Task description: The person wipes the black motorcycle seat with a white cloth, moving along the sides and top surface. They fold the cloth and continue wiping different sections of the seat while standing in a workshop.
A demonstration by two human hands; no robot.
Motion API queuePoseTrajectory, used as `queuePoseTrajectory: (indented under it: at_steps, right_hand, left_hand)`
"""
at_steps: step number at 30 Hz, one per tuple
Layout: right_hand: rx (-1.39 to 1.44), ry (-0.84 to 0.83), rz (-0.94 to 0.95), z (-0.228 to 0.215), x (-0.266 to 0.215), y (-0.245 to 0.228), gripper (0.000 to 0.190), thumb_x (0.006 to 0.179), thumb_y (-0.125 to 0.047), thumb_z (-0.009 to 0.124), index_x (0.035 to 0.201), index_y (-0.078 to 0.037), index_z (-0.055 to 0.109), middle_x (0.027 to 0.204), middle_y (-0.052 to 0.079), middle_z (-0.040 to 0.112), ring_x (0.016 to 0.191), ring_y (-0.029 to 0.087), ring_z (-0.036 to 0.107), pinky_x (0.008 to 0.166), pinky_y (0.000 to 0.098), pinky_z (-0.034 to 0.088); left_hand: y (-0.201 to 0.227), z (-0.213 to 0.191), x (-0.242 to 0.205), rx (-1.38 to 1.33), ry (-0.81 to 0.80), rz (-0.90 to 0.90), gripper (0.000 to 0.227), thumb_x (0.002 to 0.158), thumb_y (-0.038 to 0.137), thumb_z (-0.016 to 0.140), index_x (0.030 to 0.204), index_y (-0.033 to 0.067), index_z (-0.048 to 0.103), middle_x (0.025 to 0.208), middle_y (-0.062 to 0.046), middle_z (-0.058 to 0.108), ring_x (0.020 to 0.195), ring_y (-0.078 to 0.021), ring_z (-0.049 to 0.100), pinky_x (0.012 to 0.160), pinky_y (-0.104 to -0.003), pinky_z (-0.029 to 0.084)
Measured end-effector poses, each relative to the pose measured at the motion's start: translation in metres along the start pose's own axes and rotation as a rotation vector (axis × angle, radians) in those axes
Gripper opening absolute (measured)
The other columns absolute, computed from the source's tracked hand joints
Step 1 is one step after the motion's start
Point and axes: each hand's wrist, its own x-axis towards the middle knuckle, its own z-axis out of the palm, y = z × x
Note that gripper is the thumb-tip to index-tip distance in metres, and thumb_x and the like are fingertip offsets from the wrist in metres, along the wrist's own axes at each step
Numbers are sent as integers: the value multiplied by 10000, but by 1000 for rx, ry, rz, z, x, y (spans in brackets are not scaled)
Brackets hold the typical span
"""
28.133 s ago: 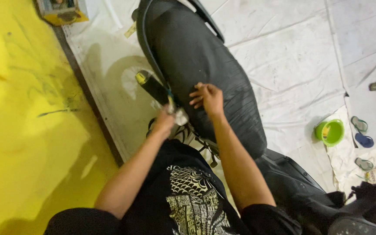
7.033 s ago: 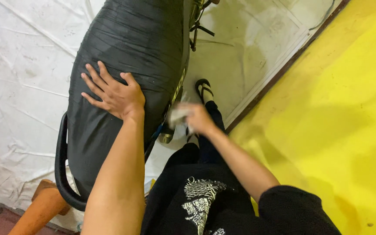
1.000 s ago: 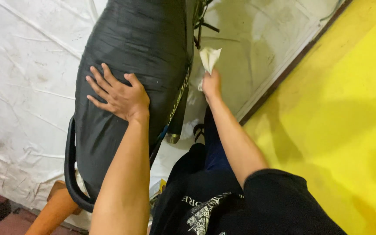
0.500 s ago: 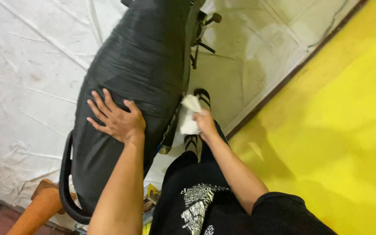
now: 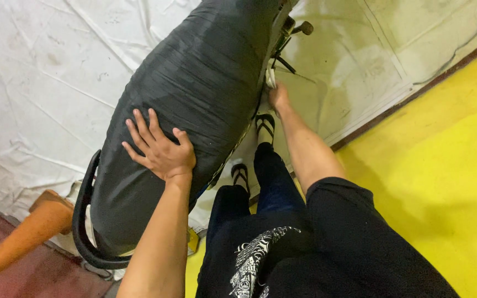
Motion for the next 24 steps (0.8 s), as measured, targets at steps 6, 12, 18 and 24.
queuePoseTrajectory:
  at_steps: [6,12,18,24]
  right_hand:
    - [-67,43,198,-6,-108,-39,555,979,-182,477,1511,-22,479,1526,253,497,1456,389,433,1207,519,359]
    - [369,-33,89,-33,-303,-126,508,810,18,495,1268,30,713,1081,253,747,933,276,715,804,447,591]
    - [411,-394,142,-54,-329,-117,418,706,-68,692,1122,-44,731,914,98,740,788,207,710,671,361,574]
    - [524,-725,158,-103,-346,-193,360,895,-32,669,1187,95,500,930,182,640,718,296,701,568,343,643]
  left_hand:
    - [-3,-4,-1,-22,-11,22,697,799,353,577,1474,180,574,1604,-80,434,1490,-325,359,1119,-637,242]
    - [0,-6,-2,-85,-15,-31,713,779,354,614,1469,181,576,1598,-86,436,1486,-322,359,1132,-643,227]
    - [-5,-6,-1,-197,-59,-44,689,809,308,678,1472,145,586,1615,-107,392,1502,-330,292,1164,-661,129]
    - [-11,-27,-11,-457,-21,-20,280,965,261,691,1231,173,704,1524,-49,523,1478,-273,322,1221,-582,62]
